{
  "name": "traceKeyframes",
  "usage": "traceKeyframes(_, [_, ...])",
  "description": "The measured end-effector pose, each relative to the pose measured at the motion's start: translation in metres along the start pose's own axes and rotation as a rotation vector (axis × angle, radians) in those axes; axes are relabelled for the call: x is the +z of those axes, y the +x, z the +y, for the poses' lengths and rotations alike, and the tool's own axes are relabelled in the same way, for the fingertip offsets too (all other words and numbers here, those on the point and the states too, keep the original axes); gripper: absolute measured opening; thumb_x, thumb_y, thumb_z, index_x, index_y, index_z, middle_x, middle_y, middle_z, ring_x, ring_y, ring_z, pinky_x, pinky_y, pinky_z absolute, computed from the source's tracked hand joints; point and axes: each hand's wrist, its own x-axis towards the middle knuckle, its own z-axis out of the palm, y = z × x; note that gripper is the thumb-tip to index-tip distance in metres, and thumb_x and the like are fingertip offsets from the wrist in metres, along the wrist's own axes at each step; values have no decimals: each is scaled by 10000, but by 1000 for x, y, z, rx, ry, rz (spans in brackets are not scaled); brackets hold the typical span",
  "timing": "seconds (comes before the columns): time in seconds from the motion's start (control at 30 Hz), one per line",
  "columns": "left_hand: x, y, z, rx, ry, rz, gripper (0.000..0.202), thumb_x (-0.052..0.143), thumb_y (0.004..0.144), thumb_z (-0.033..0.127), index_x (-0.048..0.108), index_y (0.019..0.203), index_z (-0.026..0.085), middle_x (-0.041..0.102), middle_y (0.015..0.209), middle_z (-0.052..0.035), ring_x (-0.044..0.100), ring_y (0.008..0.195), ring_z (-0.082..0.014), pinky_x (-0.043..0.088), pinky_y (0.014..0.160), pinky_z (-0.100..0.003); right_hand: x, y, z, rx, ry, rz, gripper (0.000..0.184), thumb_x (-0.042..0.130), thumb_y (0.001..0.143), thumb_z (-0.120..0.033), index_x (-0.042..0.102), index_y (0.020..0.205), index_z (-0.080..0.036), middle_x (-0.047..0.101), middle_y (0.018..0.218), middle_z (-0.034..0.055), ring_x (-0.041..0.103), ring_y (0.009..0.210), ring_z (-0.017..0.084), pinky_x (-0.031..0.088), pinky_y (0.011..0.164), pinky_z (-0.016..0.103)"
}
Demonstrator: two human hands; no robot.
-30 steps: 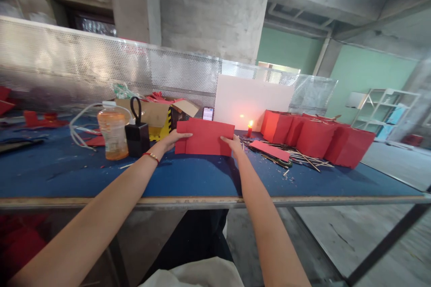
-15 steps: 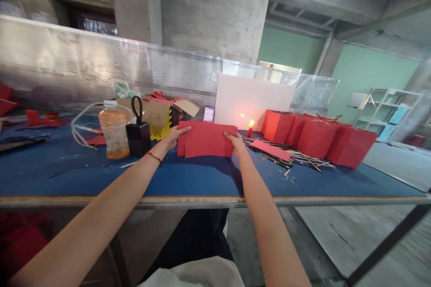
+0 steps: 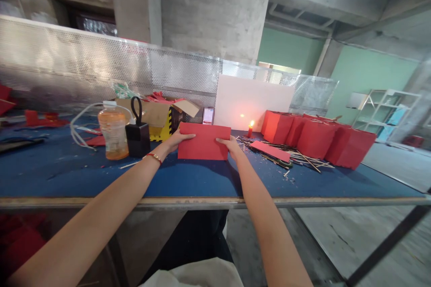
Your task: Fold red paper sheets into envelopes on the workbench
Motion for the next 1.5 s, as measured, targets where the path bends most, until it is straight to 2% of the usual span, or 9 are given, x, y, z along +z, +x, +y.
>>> traceKeyframes(0.2, [7, -1, 4, 66, -61, 6, 516, 906, 515, 380, 708, 930, 147, 758, 909, -87, 715, 814, -224, 567, 842, -370, 1, 1, -3, -57, 56, 95, 392, 879, 517, -276, 693, 852, -191, 749, 837, 28, 712, 792, 229, 583, 784, 363])
traceKeyframes(0.63, [5, -5, 4, 28, 22, -23, 554, 924, 478, 335, 706, 957, 161, 762, 935, -94, 722, 828, -267, 575, 825, -421, 5, -1, -7, -33, 33, 70, 398, 884, 419, -228, 677, 757, -195, 730, 719, 14, 712, 776, 256, 586, 770, 387])
traceKeyframes(0.8, [6, -3, 3, 80, -25, -14, 532, 909, 514, 365, 712, 958, 149, 760, 950, -102, 721, 871, -268, 567, 859, -418, 6, -1, -8, -99, 47, 97, 406, 879, 431, -255, 685, 785, -207, 749, 805, 14, 710, 810, 254, 585, 770, 385])
traceKeyframes(0.97, [3, -1, -2, 46, 4, -25, 588, 930, 463, 301, 702, 986, 156, 761, 946, -97, 721, 862, -264, 564, 867, -430, 6, 0, -5, -11, 6, 102, 421, 883, 397, -238, 683, 765, -195, 742, 773, 36, 711, 818, 266, 582, 753, 384])
traceKeyframes(1.07, [6, -2, -1, 91, -30, -5, 569, 917, 500, 331, 695, 996, 159, 760, 954, -94, 721, 848, -253, 561, 867, -429, 6, 2, -4, -73, 22, 118, 410, 884, 417, -255, 683, 770, -197, 742, 768, 23, 711, 798, 251, 578, 746, 369])
traceKeyframes(1.17, [7, -5, 1, 28, -12, -23, 549, 910, 513, 333, 706, 991, 156, 759, 957, -107, 720, 863, -262, 552, 880, -441, 5, 3, -3, -52, 9, 132, 428, 883, 412, -253, 692, 791, -201, 743, 757, 11, 707, 731, 231, 577, 705, 350])
traceKeyframes(1.27, [5, -5, 2, -59, 75, -41, 602, 938, 423, 248, 717, 972, 138, 756, 978, -134, 710, 926, -294, 527, 923, -471, 4, 3, -3, 2, -16, 147, 403, 875, 402, -234, 685, 756, -202, 733, 711, -2, 701, 692, 220, 574, 685, 339])
traceKeyframes(1.4, [0, -4, 2, 0, 76, -44, 593, 937, 422, 263, 724, 964, 150, 755, 996, -128, 705, 948, -299, 516, 940, -472, 5, 3, -5, -83, 28, 166, 393, 861, 427, -223, 680, 776, -211, 739, 751, -2, 705, 727, 223, 574, 712, 346])
traceKeyframes(1.5, [-4, -2, -1, -42, 92, -83, 589, 940, 411, 263, 730, 950, 151, 757, 977, -128, 708, 939, -297, 511, 948, -476, 6, 2, -5, -48, -7, 180, 384, 856, 436, -223, 680, 776, -207, 733, 728, 5, 708, 752, 235, 570, 708, 346])
